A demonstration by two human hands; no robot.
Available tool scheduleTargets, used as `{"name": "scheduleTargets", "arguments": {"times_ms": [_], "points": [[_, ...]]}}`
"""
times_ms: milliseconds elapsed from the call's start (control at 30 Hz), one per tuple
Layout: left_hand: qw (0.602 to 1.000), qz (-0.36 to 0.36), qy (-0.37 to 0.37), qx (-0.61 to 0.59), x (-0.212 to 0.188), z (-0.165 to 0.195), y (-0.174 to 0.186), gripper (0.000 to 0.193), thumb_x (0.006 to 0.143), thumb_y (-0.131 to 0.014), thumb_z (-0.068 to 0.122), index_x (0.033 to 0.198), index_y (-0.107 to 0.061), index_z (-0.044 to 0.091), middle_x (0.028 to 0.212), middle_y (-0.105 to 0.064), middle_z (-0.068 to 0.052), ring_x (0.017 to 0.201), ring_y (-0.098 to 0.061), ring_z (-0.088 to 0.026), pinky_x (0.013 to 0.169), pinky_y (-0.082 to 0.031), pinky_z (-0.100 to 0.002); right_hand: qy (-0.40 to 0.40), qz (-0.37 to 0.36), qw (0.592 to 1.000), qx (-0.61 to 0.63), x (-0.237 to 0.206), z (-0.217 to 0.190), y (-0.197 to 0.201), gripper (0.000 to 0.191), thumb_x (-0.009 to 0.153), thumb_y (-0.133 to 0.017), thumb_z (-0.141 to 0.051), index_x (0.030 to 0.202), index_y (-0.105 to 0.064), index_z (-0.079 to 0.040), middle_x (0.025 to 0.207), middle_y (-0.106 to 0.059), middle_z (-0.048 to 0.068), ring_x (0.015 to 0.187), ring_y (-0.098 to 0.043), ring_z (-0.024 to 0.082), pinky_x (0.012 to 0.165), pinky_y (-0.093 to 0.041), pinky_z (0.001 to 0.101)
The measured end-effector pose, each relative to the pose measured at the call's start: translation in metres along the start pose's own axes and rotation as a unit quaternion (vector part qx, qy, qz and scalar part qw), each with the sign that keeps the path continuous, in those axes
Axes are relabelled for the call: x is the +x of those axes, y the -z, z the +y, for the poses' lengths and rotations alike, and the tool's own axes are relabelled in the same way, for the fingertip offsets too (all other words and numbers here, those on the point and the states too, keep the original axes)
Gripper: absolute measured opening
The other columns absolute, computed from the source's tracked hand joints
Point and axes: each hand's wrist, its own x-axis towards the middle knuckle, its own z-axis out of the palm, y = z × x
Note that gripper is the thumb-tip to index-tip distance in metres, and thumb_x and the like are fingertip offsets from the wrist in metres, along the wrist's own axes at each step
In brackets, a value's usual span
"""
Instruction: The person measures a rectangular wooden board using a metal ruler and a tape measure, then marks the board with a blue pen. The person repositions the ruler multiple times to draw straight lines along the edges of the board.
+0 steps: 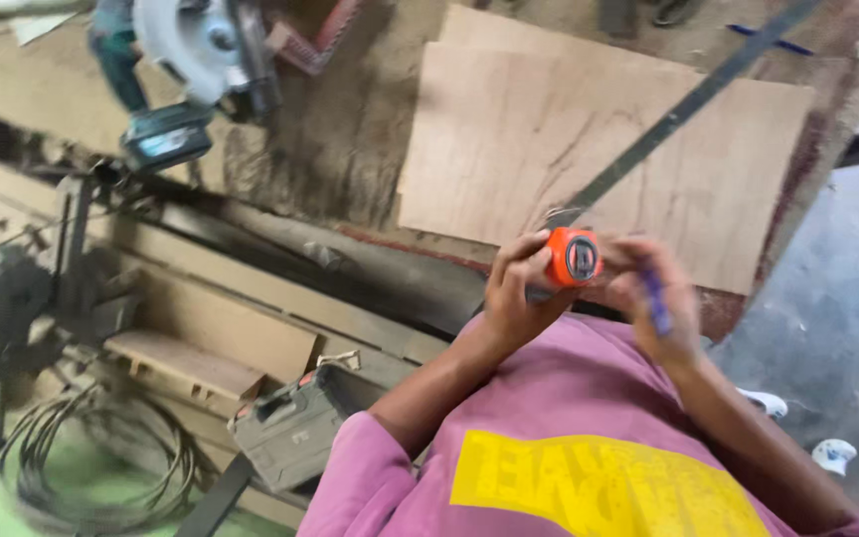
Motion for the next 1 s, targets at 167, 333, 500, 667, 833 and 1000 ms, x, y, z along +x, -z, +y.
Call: {"name": "scheduleTargets", "arguments": {"times_ms": [167, 333, 500, 667, 833, 1000], "points": [[0.981, -0.119, -0.122, 0.09, 0.008, 0.017, 0.01, 0.047, 0.087, -0.089, 0.004, 0.121, -0.057, 0.007, 0.133, -0.058, -0.014, 0.124, -0.062, -0.032, 0.108, -0.059, -0.041, 0.101, -0.069, 0.987, -0.104, -0.006, -0.023, -0.024, 0.072, 0.089, -0.082, -0.027, 0.145, -0.049, 0.003, 0.128, -0.065, 0.009, 0.115, -0.062, 0.014, 0.099, -0.051, 0.027], [0.995, -0.096, 0.016, 0.004, 0.007, 0.018, 0.017, 0.032, 0.088, -0.077, 0.009, 0.115, -0.061, 0.007, 0.122, -0.061, -0.012, 0.116, -0.062, -0.025, 0.098, -0.056, -0.036, 0.09, -0.105, 0.982, -0.132, 0.005, -0.049, -0.018, 0.067, 0.085, -0.083, -0.02, 0.14, -0.052, 0.0, 0.128, -0.067, 0.01, 0.114, -0.065, 0.012, 0.1, -0.053, 0.0266], [0.813, -0.198, 0.505, -0.213, -0.017, -0.022, -0.001, 0.022, 0.103, -0.075, 0.017, 0.113, -0.074, -0.002, 0.1, -0.077, -0.016, 0.089, -0.071, -0.021, 0.079, -0.058, -0.033, 0.281, -0.146, 0.852, -0.418, 0.004, -0.06, -0.01, 0.067, 0.069, -0.087, -0.009, 0.129, -0.057, -0.005, 0.138, -0.065, 0.019, 0.113, -0.065, 0.027, 0.1, -0.051, 0.0366], [0.614, -0.138, 0.673, -0.389, -0.056, -0.049, -0.016, 0.032, 0.094, -0.074, 0.023, 0.121, -0.068, 0.005, 0.107, -0.072, -0.008, 0.088, -0.073, -0.013, 0.079, -0.063, -0.033, 0.296, -0.123, 0.859, -0.4, 0.006, -0.039, -0.012, 0.07, 0.071, -0.089, -0.017, 0.131, -0.055, -0.004, 0.147, -0.057, 0.023, 0.113, -0.068, 0.036, 0.093, -0.056, 0.0415], [0.57, -0.089, 0.718, -0.388, -0.079, -0.063, -0.017, 0.03, 0.093, -0.074, 0.023, 0.116, -0.063, 0.006, 0.103, -0.072, -0.009, 0.085, -0.073, -0.02, 0.075, -0.061, -0.037, 0.248, -0.063, 0.886, -0.387, 0.003, -0.003, -0.019, 0.049, 0.08, -0.09, -0.019, 0.117, -0.06, -0.007, 0.134, -0.07, 0.014, 0.098, -0.073, 0.031, 0.085, -0.06, 0.0405], [0.56, -0.09, 0.705, -0.426, -0.1, -0.09, 0.002, 0.022, 0.097, -0.074, 0.02, 0.107, -0.062, 0.004, 0.102, -0.073, -0.011, 0.091, -0.074, -0.022, 0.083, -0.063, -0.04, 0.317, -0.143, 0.857, -0.381, 0.023, 0.015, -0.022, 0.051, 0.081, -0.088, -0.02, 0.113, -0.053, -0.001, 0.131, -0.069, 0.019, 0.11, -0.07, 0.036, 0.092, -0.057, 0.0427]]}}
